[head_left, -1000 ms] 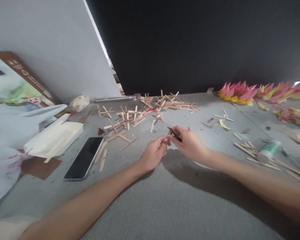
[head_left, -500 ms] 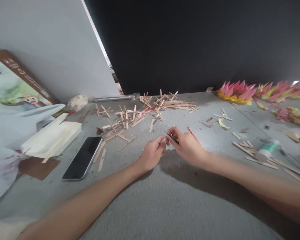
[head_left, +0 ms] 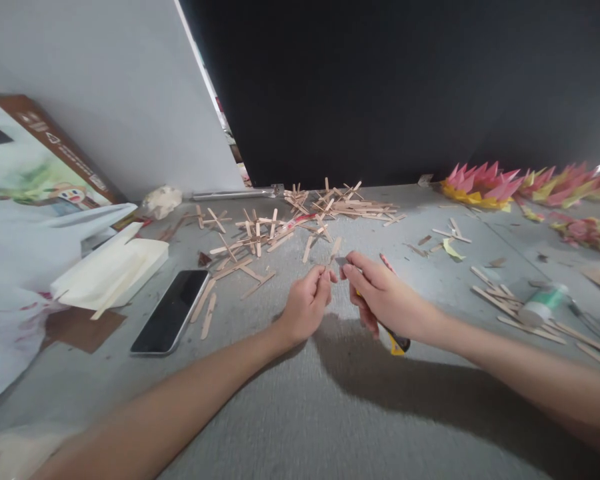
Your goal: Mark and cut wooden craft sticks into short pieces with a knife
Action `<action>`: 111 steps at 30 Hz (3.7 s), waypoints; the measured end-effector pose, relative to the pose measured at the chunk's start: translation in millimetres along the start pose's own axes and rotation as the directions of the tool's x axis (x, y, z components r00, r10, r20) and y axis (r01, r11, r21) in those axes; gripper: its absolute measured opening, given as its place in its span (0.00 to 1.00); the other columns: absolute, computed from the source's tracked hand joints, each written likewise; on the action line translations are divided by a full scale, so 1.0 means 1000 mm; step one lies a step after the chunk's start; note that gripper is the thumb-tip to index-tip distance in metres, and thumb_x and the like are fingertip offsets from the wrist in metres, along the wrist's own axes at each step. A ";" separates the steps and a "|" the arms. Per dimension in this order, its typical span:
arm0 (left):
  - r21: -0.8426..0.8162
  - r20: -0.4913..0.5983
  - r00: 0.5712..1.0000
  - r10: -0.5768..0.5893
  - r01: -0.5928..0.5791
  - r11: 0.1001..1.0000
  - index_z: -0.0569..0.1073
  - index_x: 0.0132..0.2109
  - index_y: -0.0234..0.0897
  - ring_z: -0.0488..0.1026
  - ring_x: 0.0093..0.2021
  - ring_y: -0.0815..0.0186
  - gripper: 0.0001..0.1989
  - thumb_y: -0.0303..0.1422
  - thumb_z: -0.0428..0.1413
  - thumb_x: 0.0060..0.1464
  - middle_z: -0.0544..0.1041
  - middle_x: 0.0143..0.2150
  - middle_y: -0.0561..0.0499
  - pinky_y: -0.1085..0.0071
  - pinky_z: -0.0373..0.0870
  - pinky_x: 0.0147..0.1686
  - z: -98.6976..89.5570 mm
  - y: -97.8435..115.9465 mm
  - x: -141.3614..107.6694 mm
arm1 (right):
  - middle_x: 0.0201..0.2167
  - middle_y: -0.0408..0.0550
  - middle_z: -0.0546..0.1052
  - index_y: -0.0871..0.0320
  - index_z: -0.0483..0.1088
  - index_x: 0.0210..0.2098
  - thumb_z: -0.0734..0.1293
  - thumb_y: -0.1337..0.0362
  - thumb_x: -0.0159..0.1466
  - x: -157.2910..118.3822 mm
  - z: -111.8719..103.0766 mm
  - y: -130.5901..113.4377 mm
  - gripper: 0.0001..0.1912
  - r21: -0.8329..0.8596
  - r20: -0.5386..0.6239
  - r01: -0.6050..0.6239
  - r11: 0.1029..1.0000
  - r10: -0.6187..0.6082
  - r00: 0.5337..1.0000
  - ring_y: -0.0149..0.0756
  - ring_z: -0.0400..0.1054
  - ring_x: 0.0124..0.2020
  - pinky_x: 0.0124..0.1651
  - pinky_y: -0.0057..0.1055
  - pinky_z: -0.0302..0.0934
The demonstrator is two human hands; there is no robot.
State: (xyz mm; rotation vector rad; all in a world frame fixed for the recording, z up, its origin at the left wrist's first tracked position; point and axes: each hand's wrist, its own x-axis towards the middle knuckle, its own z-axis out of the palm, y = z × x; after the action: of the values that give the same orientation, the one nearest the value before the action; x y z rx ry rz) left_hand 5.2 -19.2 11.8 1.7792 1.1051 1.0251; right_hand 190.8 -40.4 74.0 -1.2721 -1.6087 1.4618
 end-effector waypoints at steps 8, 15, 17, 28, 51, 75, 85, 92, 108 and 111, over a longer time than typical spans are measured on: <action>0.073 0.004 0.999 0.049 -0.049 0.996 0.67 0.39 0.39 0.61 0.23 0.71 0.16 0.42 0.45 0.74 0.64 0.24 0.60 0.73 0.59 0.29 0.000 0.001 -0.003 | 0.21 0.37 0.69 0.53 0.61 0.35 0.57 0.51 0.76 -0.001 0.003 0.005 0.16 -0.045 0.007 -0.008 0.999 0.008 1.000 0.26 0.65 0.12 0.17 0.24 0.57; 0.073 0.025 0.998 0.054 -0.055 0.996 0.67 0.40 0.39 0.60 0.22 0.71 0.16 0.43 0.44 0.74 0.63 0.23 0.60 0.73 0.59 0.28 0.000 0.001 -0.003 | 0.21 0.35 0.67 0.53 0.59 0.35 0.55 0.51 0.77 0.000 0.003 0.007 0.17 -0.095 0.016 0.005 0.995 -0.003 1.000 0.28 0.67 0.12 0.16 0.25 0.60; 0.080 0.033 0.998 0.049 -0.052 0.995 0.68 0.41 0.39 0.61 0.23 0.71 0.16 0.43 0.44 0.74 0.63 0.23 0.60 0.73 0.58 0.28 0.001 0.001 -0.003 | 0.21 0.35 0.67 0.53 0.59 0.35 0.55 0.52 0.77 0.000 0.003 0.007 0.17 -0.099 0.014 -0.001 0.995 0.003 1.000 0.27 0.66 0.12 0.15 0.24 0.60; 0.167 0.098 0.995 -0.004 -0.012 0.986 0.62 0.39 0.42 0.64 0.26 0.68 0.15 0.42 0.41 0.75 0.66 0.26 0.57 0.71 0.57 0.30 0.004 -0.007 -0.004 | 0.16 0.33 0.65 0.51 0.57 0.35 0.57 0.51 0.75 0.004 0.007 0.011 0.15 0.064 0.085 -0.149 0.987 0.144 0.986 0.31 0.64 0.10 0.11 0.26 0.62; 0.169 0.064 0.998 0.010 -0.021 0.985 0.65 0.41 0.41 0.69 0.28 0.67 0.12 0.36 0.43 0.74 0.71 0.30 0.55 0.71 0.63 0.35 0.005 -0.008 -0.003 | 0.17 0.32 0.63 0.52 0.59 0.38 0.60 0.50 0.72 0.009 0.013 0.013 0.13 0.536 0.266 -0.278 0.797 0.153 0.952 0.29 0.57 0.11 0.13 0.29 0.65; 0.104 0.009 0.998 0.065 -0.066 0.992 0.66 0.38 0.39 0.60 0.23 0.70 0.16 0.42 0.44 0.73 0.63 0.24 0.59 0.72 0.57 0.28 0.002 -0.006 0.002 | 0.16 0.31 0.62 0.53 0.63 0.35 0.70 0.45 0.67 0.016 0.006 0.018 0.20 0.418 0.014 -0.079 0.905 0.081 0.997 0.26 0.55 0.11 0.11 0.23 0.57; 0.097 0.097 0.988 0.119 -0.129 0.987 0.69 0.41 0.38 0.63 0.25 0.70 0.15 0.39 0.44 0.73 0.67 0.26 0.57 0.72 0.60 0.31 0.002 -0.005 -0.003 | 0.12 0.31 0.64 0.53 0.65 0.33 0.73 0.46 0.65 0.019 0.012 0.026 0.20 0.257 -0.135 0.097 0.961 -0.063 0.989 0.27 0.56 0.09 0.12 0.24 0.58; -0.054 0.097 0.994 0.052 -0.047 0.997 0.68 0.40 0.38 0.60 0.23 0.70 0.19 0.47 0.44 0.74 0.63 0.23 0.60 0.73 0.59 0.29 0.002 -0.006 -0.002 | 0.13 0.30 0.61 0.54 0.65 0.34 0.72 0.48 0.65 0.019 0.011 0.023 0.18 0.348 -0.105 0.066 0.935 -0.031 0.994 0.26 0.54 0.09 0.12 0.24 0.57; -0.248 -0.038 0.995 -0.097 0.084 0.965 0.69 0.35 0.38 0.54 0.22 0.72 0.20 0.49 0.52 0.69 0.59 0.21 0.60 0.73 0.50 0.24 -0.003 -0.003 0.004 | 0.10 0.31 0.61 0.55 0.68 0.38 0.73 0.47 0.65 0.030 -0.015 0.020 0.19 0.193 -0.275 0.094 0.977 -0.039 0.961 0.27 0.54 0.09 0.12 0.24 0.56; -0.346 -0.131 0.983 -0.128 0.076 0.935 0.69 0.36 0.38 0.55 0.21 0.72 0.19 0.49 0.55 0.67 0.60 0.19 0.60 0.73 0.52 0.25 -0.003 -0.005 0.010 | 0.11 0.31 0.61 0.54 0.67 0.37 0.73 0.47 0.65 0.030 -0.014 0.023 0.18 0.214 -0.247 0.066 0.975 -0.012 0.969 0.27 0.54 0.10 0.12 0.24 0.56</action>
State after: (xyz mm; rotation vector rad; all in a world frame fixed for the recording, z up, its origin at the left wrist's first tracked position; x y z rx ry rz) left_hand 4.0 -8.1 10.2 1.3731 1.0276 1.2218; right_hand 198.1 -8.9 50.1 -1.2313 -1.2661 1.3574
